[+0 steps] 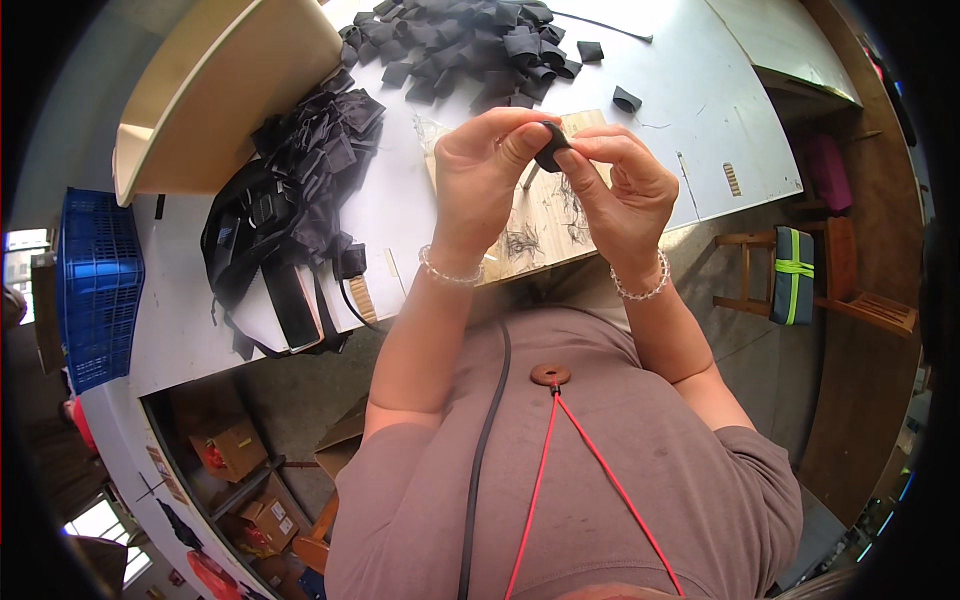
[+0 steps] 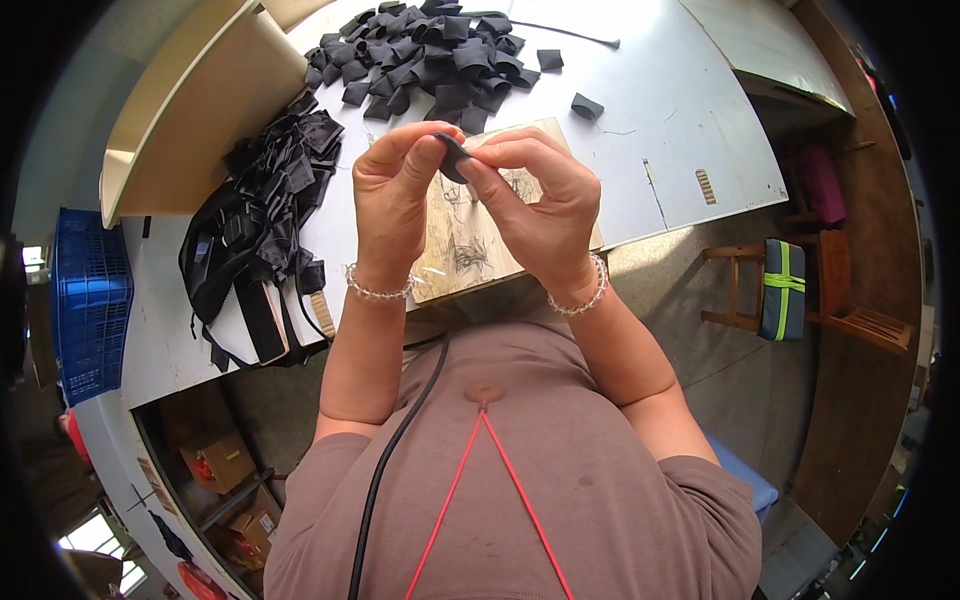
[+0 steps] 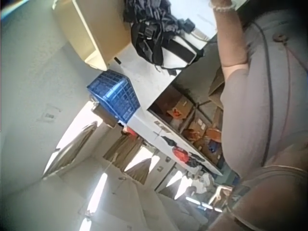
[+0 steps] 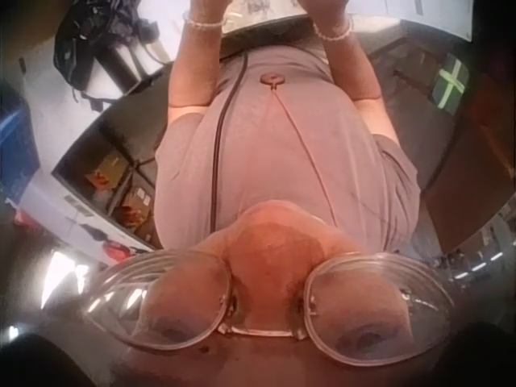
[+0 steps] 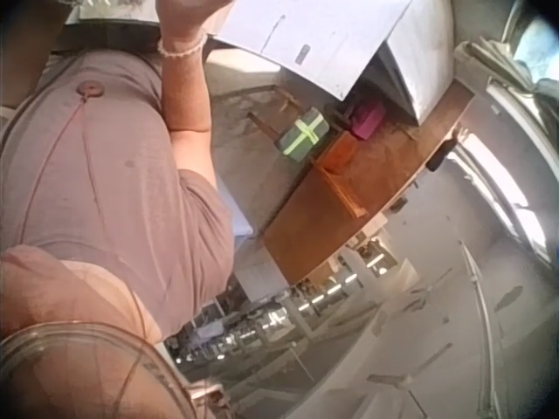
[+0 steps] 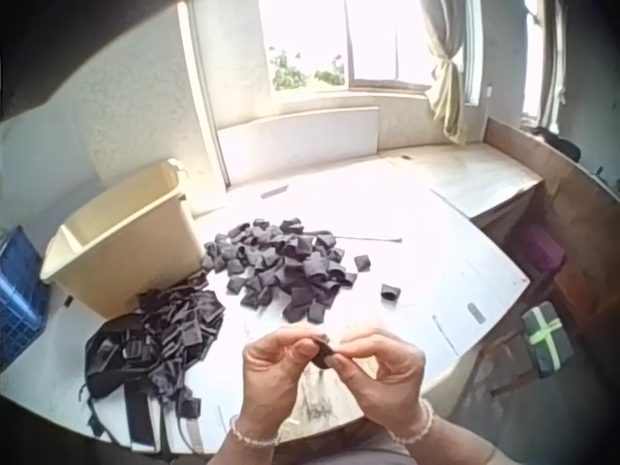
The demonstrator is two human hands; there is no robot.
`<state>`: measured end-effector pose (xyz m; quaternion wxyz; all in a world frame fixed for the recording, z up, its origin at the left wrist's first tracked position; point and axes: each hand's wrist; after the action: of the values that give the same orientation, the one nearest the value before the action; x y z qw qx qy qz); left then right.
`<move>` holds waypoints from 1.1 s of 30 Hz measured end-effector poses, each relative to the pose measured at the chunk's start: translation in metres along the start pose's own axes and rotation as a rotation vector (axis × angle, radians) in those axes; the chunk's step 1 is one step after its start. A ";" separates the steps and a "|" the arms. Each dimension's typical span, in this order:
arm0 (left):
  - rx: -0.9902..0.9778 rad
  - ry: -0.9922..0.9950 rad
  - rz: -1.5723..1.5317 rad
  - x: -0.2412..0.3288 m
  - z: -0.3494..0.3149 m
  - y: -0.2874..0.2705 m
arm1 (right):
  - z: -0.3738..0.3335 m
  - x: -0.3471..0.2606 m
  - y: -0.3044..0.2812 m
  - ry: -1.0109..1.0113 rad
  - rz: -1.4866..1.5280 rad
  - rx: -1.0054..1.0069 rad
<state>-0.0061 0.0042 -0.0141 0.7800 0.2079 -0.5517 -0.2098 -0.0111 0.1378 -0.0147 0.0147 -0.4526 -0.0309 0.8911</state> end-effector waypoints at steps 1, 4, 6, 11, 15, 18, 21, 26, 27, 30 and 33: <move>-0.014 0.013 0.036 0.000 0.001 -0.001 | 0.000 0.001 -0.001 -0.016 -0.009 0.003; -0.058 0.060 0.111 -0.002 0.004 -0.002 | -0.001 0.003 -0.003 -0.023 -0.010 0.007; -0.087 0.094 0.150 -0.001 0.004 -0.002 | -0.003 0.005 -0.005 -0.014 -0.002 0.008; -0.139 0.215 0.386 0.003 0.009 -0.003 | -0.006 0.012 -0.004 0.034 0.037 0.004; -0.115 0.213 0.450 0.009 0.009 0.001 | -0.005 0.014 -0.002 0.041 0.073 -0.001; -0.178 0.242 0.577 0.015 0.010 0.000 | -0.005 0.013 -0.003 0.057 0.086 -0.008; -0.167 0.180 0.620 0.018 0.009 0.001 | -0.004 0.013 -0.003 0.058 0.078 -0.012; -0.009 -0.007 0.177 0.020 0.002 0.010 | 0.001 0.004 -0.004 0.063 0.083 0.013; -0.009 -0.006 0.177 0.019 0.002 0.009 | 0.003 0.002 -0.004 0.063 0.084 0.013; 0.079 0.076 0.171 0.014 0.001 0.006 | 0.011 -0.005 -0.005 0.052 0.118 0.077; 0.040 0.126 0.239 0.014 0.002 0.007 | 0.020 -0.008 -0.007 -0.043 0.001 0.022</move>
<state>-0.0028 0.0022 0.0013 0.8282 0.1692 -0.5265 -0.0909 -0.0225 0.1436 0.0041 0.0186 -0.4329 -0.0213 0.9010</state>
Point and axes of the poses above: each hand's wrist, its own z-axis towards the middle knuckle, its own y-axis out of the palm, x = y × z, and after that the axes turned 8 degrees about -z, right-handed
